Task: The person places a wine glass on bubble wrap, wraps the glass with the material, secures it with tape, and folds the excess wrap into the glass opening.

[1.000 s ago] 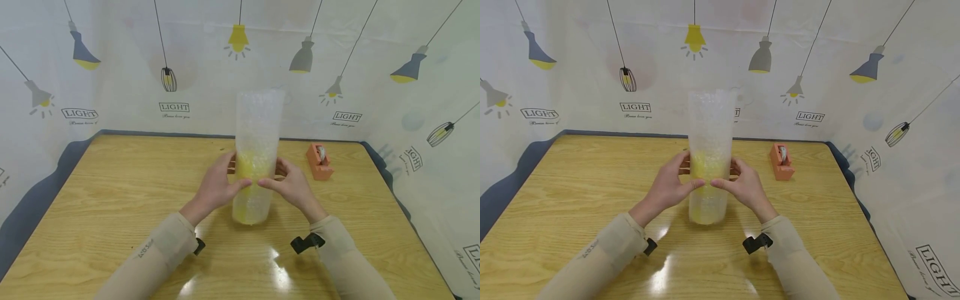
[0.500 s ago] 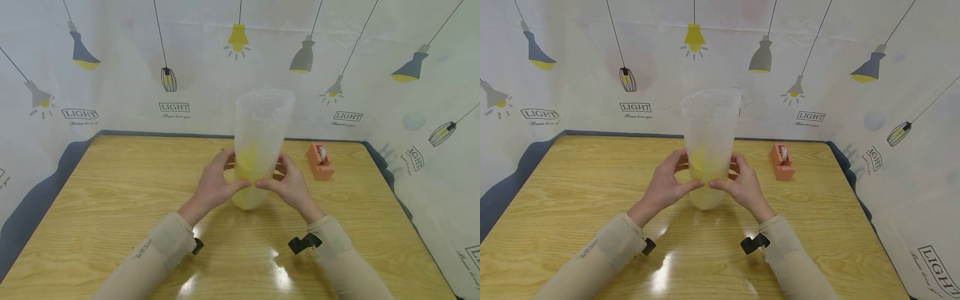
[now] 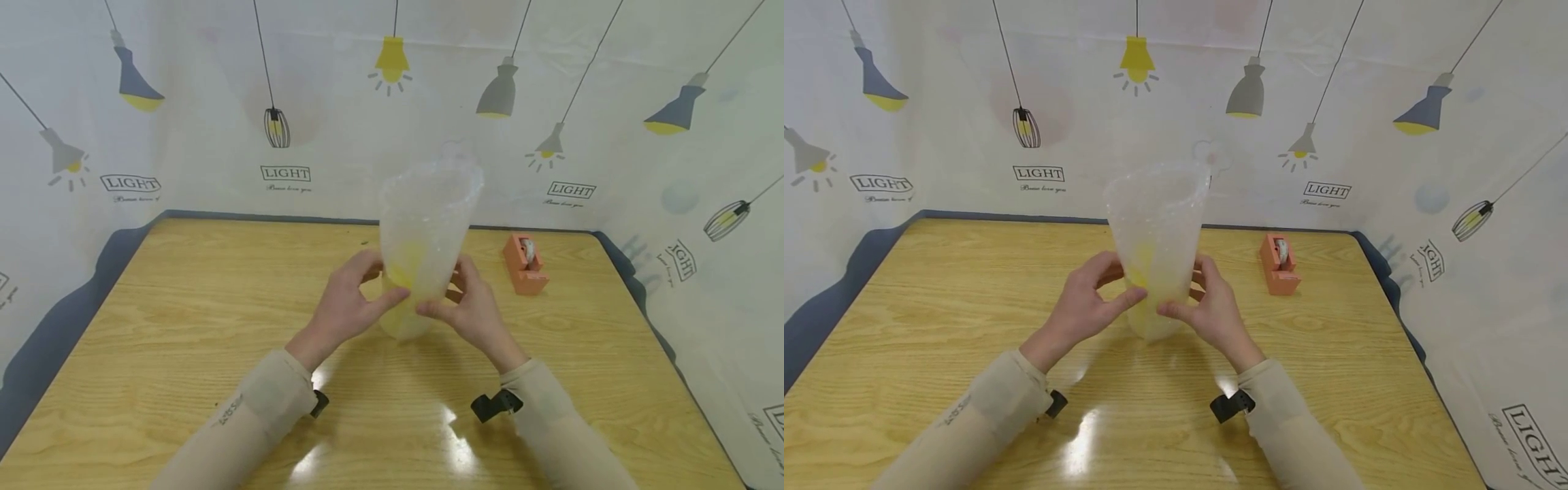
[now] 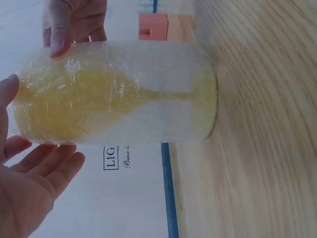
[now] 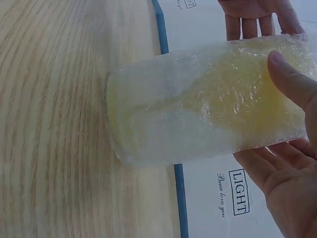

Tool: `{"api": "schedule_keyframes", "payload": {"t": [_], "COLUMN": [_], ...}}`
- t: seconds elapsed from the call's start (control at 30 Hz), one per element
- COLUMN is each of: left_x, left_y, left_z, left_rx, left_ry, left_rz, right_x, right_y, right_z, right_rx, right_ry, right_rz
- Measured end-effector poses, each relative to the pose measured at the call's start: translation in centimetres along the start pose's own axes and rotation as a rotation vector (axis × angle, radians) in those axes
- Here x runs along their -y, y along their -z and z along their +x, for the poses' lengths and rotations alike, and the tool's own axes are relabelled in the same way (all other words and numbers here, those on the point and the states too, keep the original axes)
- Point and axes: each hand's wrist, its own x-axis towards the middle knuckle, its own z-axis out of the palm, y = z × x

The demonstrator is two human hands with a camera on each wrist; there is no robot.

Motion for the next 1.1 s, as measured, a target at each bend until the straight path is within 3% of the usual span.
{"api": "schedule_keyframes", "payload": {"t": [0.47, 0.8, 1.1], "left_x": [-0.3, -0.2, -0.2], "left_y": [0.2, 0.2, 0.2], "left_z": [0.1, -0.1, -0.2], "left_rx": [-0.004, -0.025, -0.034], "left_ry": [0.067, 0.026, 0.012], "left_rz": [-0.008, -0.019, 0.052], "right_x": [0.6, 1.2, 1.8], "right_y": [1.7, 0.8, 0.8], "right_z": [0.7, 1.0, 1.3], "right_rx": [0.069, -0.029, -0.037], "right_ry": [0.043, -0.048, -0.117], "right_rz": [0.013, -0.039, -0.044]}}
